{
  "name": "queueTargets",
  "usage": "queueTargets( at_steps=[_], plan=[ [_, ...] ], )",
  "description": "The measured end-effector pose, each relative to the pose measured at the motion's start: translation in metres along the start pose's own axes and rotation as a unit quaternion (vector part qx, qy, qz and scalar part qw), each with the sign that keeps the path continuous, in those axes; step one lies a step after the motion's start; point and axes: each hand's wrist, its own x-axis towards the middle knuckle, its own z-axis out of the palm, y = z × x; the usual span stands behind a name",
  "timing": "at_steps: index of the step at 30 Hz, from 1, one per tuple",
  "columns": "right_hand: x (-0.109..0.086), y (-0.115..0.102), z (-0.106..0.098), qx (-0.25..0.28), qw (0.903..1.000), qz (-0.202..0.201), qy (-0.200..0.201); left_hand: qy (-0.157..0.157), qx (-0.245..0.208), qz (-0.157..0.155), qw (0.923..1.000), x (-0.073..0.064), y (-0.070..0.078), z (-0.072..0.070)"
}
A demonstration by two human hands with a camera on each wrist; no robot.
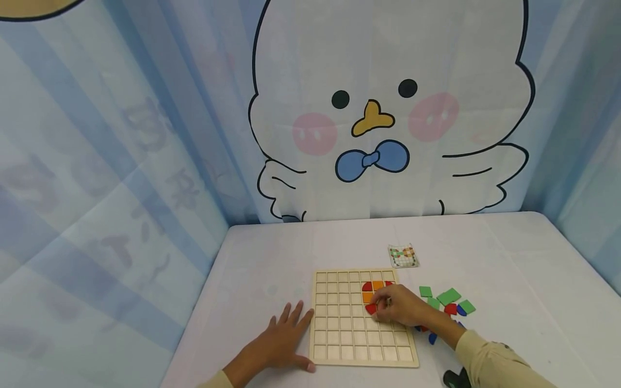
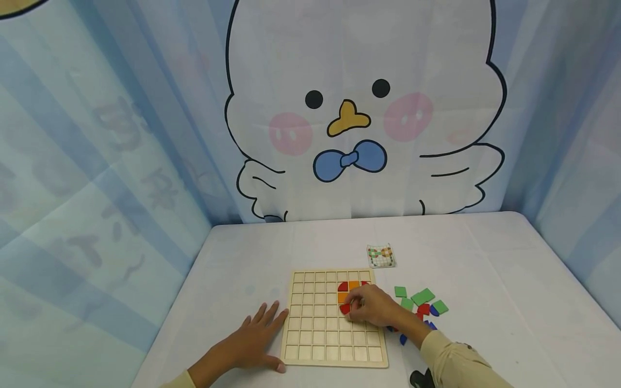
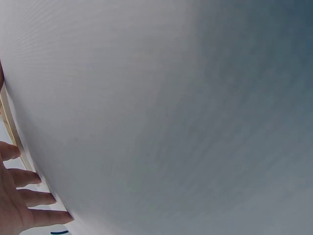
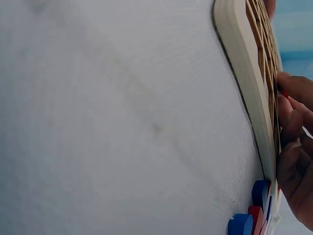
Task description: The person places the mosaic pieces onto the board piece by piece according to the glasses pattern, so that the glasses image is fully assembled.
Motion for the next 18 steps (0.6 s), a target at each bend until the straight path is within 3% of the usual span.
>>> queueTargets(
  at_steps=[18],
  plan=[
    [0.0011, -0.0038, 0.0022, -0.043, 0.9989, 0.004, 0.016, -0.003, 0.006, -0.003, 1.0, -0.0018, 0.0022, -0.003]
  ],
)
